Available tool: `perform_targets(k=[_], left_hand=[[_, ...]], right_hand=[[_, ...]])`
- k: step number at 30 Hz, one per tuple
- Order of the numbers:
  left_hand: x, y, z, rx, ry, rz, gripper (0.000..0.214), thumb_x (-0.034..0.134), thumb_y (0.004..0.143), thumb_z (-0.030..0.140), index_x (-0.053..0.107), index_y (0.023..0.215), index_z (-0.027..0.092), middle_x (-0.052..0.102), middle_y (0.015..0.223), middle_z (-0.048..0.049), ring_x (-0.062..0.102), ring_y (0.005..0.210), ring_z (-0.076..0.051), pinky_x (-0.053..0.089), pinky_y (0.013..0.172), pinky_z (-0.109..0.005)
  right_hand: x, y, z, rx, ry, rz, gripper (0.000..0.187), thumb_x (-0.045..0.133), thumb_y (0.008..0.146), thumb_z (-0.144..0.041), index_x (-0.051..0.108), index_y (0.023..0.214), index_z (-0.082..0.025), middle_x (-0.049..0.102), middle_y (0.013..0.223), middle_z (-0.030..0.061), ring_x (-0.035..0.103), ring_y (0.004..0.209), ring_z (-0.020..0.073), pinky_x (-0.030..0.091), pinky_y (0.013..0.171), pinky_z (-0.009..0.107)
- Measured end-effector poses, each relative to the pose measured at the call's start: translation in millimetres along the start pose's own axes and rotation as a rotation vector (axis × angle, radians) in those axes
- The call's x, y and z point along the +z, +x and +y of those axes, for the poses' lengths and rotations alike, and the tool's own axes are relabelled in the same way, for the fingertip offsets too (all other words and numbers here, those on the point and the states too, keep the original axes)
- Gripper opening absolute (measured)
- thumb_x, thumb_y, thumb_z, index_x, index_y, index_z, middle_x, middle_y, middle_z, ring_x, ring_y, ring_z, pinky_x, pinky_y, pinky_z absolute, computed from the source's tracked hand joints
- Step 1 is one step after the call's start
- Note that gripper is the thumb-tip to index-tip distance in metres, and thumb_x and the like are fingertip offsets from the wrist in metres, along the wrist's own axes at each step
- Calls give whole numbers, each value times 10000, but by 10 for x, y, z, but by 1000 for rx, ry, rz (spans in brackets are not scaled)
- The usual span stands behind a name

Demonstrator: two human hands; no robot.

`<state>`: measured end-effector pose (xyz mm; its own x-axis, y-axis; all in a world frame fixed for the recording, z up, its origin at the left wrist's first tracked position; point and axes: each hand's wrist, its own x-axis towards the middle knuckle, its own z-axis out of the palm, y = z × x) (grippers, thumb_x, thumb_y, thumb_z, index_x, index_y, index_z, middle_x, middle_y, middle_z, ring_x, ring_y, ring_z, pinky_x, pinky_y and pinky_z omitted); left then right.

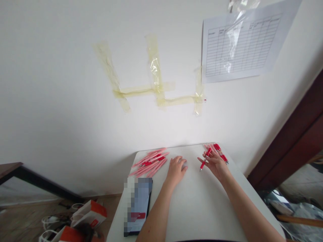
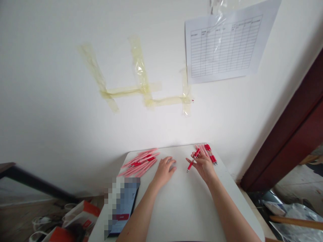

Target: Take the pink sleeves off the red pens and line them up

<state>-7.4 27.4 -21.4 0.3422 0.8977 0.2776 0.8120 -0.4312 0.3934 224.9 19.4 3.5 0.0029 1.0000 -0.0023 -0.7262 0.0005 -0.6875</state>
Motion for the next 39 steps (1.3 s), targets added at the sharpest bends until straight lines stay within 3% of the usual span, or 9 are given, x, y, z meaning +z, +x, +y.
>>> perform_targets(k=[5,9,15,22,25,32,39], left_hand=[[2,0,-3,1,4,4,305,612,904,265,632,1208,281,575,1372,-73,513,1327,-250,295,1206,-567],[-4,2,-1,2,0,0,306,615,901,267,637,1207,277,577,1372,-82,519,1319,-254,299,1202,-567],[-11,3,7,2,3,9,306,604,906,261,637,1209,280,579,1381,-83,523,1321,-255,309,1198,-571],[-33,5,26,-15,-8,-22,308,595,918,266,631,1224,272,566,1401,-86,496,1354,-257,289,1206,-586],[-27,4,25,-13,-7,-19,308,598,918,266,628,1225,275,565,1401,-82,493,1355,-254,281,1210,-585],[4,6,23,-12,16,-9,308,593,920,263,625,1226,269,565,1392,-85,497,1341,-260,283,1205,-583],[0,6,21,-10,20,-20,312,584,927,272,622,1237,261,563,1399,-90,497,1340,-261,284,1209,-574]], right_hand=[[-32,41,45,-234,-296,131,607,880,618,-236,663,1180,-311,711,1100,10,658,1056,227,613,917,483],[-100,65,71,-417,-585,226,373,882,612,-291,760,963,-313,711,1089,32,598,1162,281,559,990,473],[-165,100,119,-510,-884,155,131,834,686,-327,768,799,-338,698,1014,36,609,1049,282,451,1086,491],[-249,197,200,-529,-800,172,144,815,660,-240,683,637,-293,658,897,47,574,1074,286,429,1084,482],[-280,194,224,-568,-875,157,121,785,678,-226,708,693,-317,669,915,39,561,1092,291,357,1127,526],[-310,67,209,-712,-1314,314,123,713,741,-218,732,750,-339,703,871,80,434,1291,366,253,1070,584],[-210,2,145,-494,-2012,371,296,471,926,-237,765,936,-267,744,960,89,454,1268,322,256,1013,490]])
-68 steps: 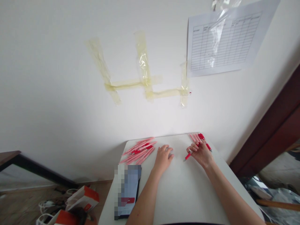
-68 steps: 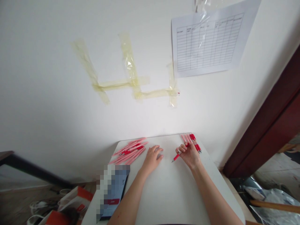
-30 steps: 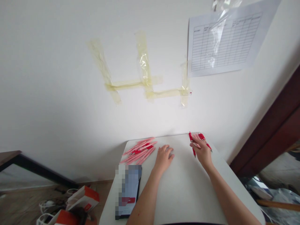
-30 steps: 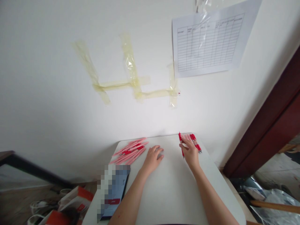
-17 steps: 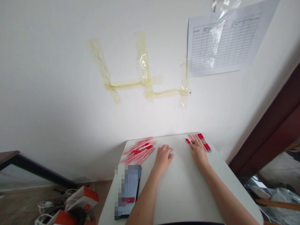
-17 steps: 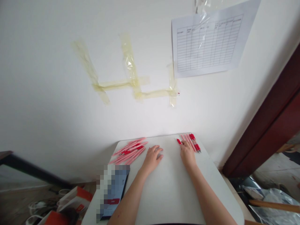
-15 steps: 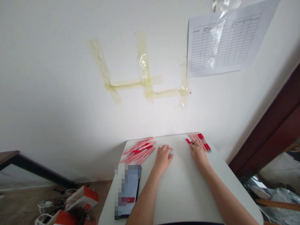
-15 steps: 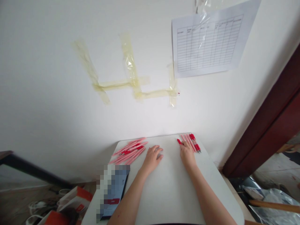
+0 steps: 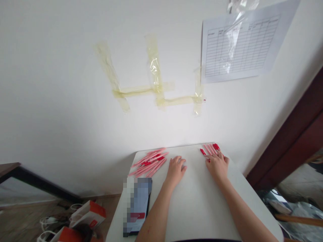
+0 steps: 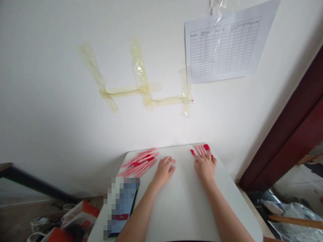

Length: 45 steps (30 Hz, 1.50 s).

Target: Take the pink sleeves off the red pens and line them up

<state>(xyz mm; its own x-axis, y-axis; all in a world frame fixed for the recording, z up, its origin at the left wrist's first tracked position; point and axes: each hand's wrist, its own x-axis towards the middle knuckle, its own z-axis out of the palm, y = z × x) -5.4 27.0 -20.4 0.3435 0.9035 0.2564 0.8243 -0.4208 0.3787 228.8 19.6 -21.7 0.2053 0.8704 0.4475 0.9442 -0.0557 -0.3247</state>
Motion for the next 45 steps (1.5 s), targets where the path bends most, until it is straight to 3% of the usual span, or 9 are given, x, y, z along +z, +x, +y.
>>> perform_targets(k=[6,20,31,36,39,42,45], left_hand=[[-4,-2,8,-12,11,1,318,589,922,268,623,1238,269,563,1403,-86,496,1339,-262,294,1206,-573],[7,15,-1,-18,6,2,314,581,927,263,615,1239,261,558,1405,-87,484,1351,-260,280,1211,-570],[28,14,-15,-14,-1,13,311,587,919,257,625,1227,265,565,1395,-90,490,1345,-259,288,1204,-570],[1,1,1,-3,3,15,310,585,923,263,623,1231,270,569,1391,-85,492,1346,-262,289,1205,-577],[-17,-5,10,-2,12,5,307,580,927,272,623,1231,275,568,1397,-82,498,1340,-263,295,1202,-577],[-31,-8,14,0,17,-4,312,578,929,275,618,1238,278,560,1414,-82,496,1344,-261,298,1201,-572],[-43,-12,9,0,21,-9,320,580,929,281,614,1247,283,554,1425,-80,492,1355,-256,297,1205,-564]], right_hand=[[24,66,-2,-52,-129,62,332,422,974,-253,753,957,-261,740,978,77,519,1101,285,230,1033,484],[93,140,13,-36,-184,105,320,433,978,-260,752,946,-257,723,1016,102,503,1122,302,154,1095,553],[146,150,72,-38,-178,161,265,476,972,-310,729,954,-235,706,1000,103,516,1111,307,250,1057,531],[175,131,65,-141,-72,195,251,503,965,-305,730,1055,-247,686,1017,112,532,1088,312,365,1003,523],[214,97,24,-274,102,158,271,500,965,-284,722,1117,-253,683,1083,105,560,1094,288,447,981,476],[257,43,-39,-405,291,34,309,496,968,-285,697,1200,-254,670,1224,92,574,1183,258,490,1018,432],[279,-4,-94,-439,386,-120,342,515,957,-301,682,1252,-257,613,1387,80,548,1282,254,476,1087,447]])
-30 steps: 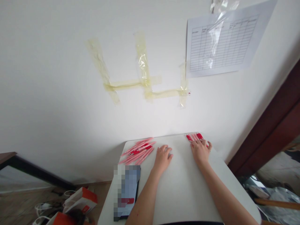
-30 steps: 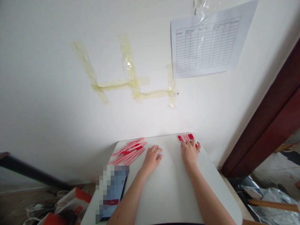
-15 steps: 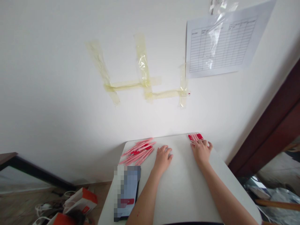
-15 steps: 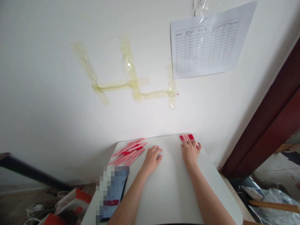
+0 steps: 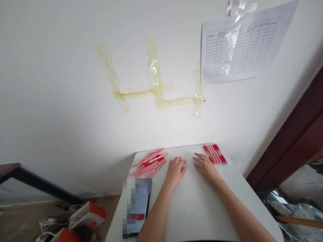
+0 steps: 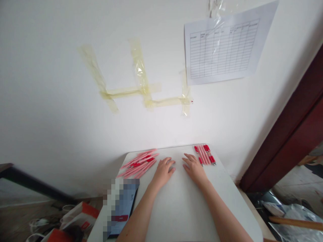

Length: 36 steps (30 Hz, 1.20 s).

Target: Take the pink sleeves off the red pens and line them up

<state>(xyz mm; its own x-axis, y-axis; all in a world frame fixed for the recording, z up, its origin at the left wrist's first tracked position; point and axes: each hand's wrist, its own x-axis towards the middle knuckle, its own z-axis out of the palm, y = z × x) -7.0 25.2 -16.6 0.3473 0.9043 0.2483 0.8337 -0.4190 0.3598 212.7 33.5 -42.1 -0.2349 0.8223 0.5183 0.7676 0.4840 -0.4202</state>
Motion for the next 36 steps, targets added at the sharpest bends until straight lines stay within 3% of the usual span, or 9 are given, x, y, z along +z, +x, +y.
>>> perform_targets(k=[3,6,10,15,20,24,29,36], left_hand=[[-9,-2,-15,-11,11,-9,326,575,933,289,612,1257,280,554,1427,-84,502,1351,-255,307,1203,-553],[-23,10,-38,-17,16,-6,310,569,934,275,626,1238,267,585,1394,-77,532,1316,-251,340,1186,-536],[-118,45,-90,-70,65,114,274,535,934,216,666,1173,239,631,1316,-73,582,1217,-235,454,1089,-429],[-372,36,-188,-349,329,322,345,433,943,147,689,1160,225,667,1191,-103,562,1173,-274,451,1041,-453],[-472,-8,-273,-569,483,395,310,457,951,218,684,1160,189,643,1234,-132,520,1188,-322,408,1041,-548],[-428,-6,-317,-597,496,376,317,434,965,222,687,1156,219,644,1273,-110,503,1213,-312,325,1100,-607],[-412,7,-330,-603,483,314,306,436,964,213,720,1078,210,683,1153,-116,530,1167,-312,327,1088,-598],[-411,11,-340,-621,459,299,272,486,941,199,717,1078,236,679,1176,-111,525,1172,-306,332,1075,-569]], right_hand=[[5,-5,-22,39,77,-95,345,521,952,-302,703,1238,-236,638,1368,90,558,1295,258,451,1126,465],[-10,-1,-9,77,118,-109,342,541,942,-309,714,1227,-235,650,1352,95,564,1298,268,442,1136,487],[-23,6,11,91,136,-112,340,546,938,-313,718,1222,-236,651,1352,95,561,1305,266,438,1141,488],[-31,14,9,94,158,-121,338,522,946,-303,725,1206,-228,655,1345,94,566,1298,251,446,1134,463],[-28,16,15,106,167,-113,329,528,942,-298,733,1192,-236,658,1340,91,564,1299,258,440,1137,476],[-24,16,21,104,167,-115,330,531,940,-294,731,1197,-238,658,1340,91,564,1298,260,439,1137,478],[-26,16,20,99,171,-106,327,527,939,-293,736,1185,-244,658,1339,93,572,1289,261,446,1129,482],[-15,11,41,107,177,-123,338,524,936,-302,727,1201,-246,651,1350,87,565,1295,260,437,1135,479]])
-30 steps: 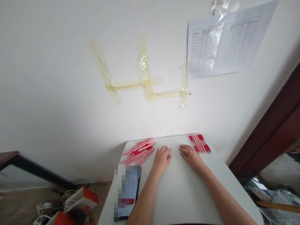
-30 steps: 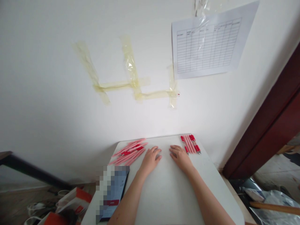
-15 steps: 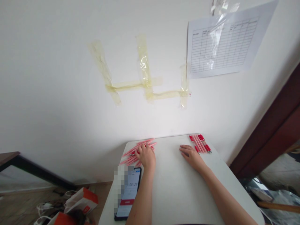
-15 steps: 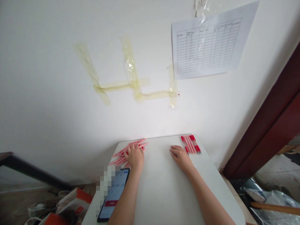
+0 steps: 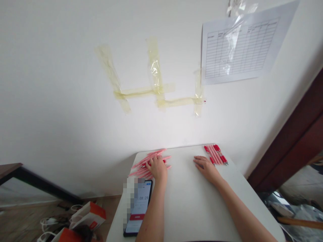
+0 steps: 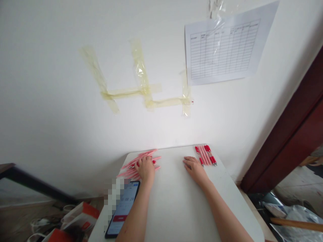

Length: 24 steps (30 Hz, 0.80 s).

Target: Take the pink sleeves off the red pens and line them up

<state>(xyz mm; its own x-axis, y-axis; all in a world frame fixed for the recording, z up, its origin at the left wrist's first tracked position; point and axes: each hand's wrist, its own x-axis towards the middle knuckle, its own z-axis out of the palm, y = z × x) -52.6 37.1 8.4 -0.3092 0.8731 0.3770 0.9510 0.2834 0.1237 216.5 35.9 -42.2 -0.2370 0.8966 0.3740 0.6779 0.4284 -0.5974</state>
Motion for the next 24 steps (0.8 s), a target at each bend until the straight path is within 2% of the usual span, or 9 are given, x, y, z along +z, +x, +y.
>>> perform_targets(k=[13,24], left_hand=[[0,2,-7,41,-11,-18,300,463,933,160,714,1066,258,690,1135,-82,527,1151,-289,315,1091,-581],[-43,8,-4,47,-13,-45,279,549,905,178,689,1130,267,630,1256,-105,495,1220,-314,321,1094,-615]], right_hand=[[-2,-3,-7,1,6,1,338,525,935,-299,723,1203,-242,652,1345,89,568,1286,260,438,1132,482],[-16,-2,-31,10,4,-2,342,514,939,-308,723,1198,-234,650,1348,93,568,1286,263,436,1132,483]])
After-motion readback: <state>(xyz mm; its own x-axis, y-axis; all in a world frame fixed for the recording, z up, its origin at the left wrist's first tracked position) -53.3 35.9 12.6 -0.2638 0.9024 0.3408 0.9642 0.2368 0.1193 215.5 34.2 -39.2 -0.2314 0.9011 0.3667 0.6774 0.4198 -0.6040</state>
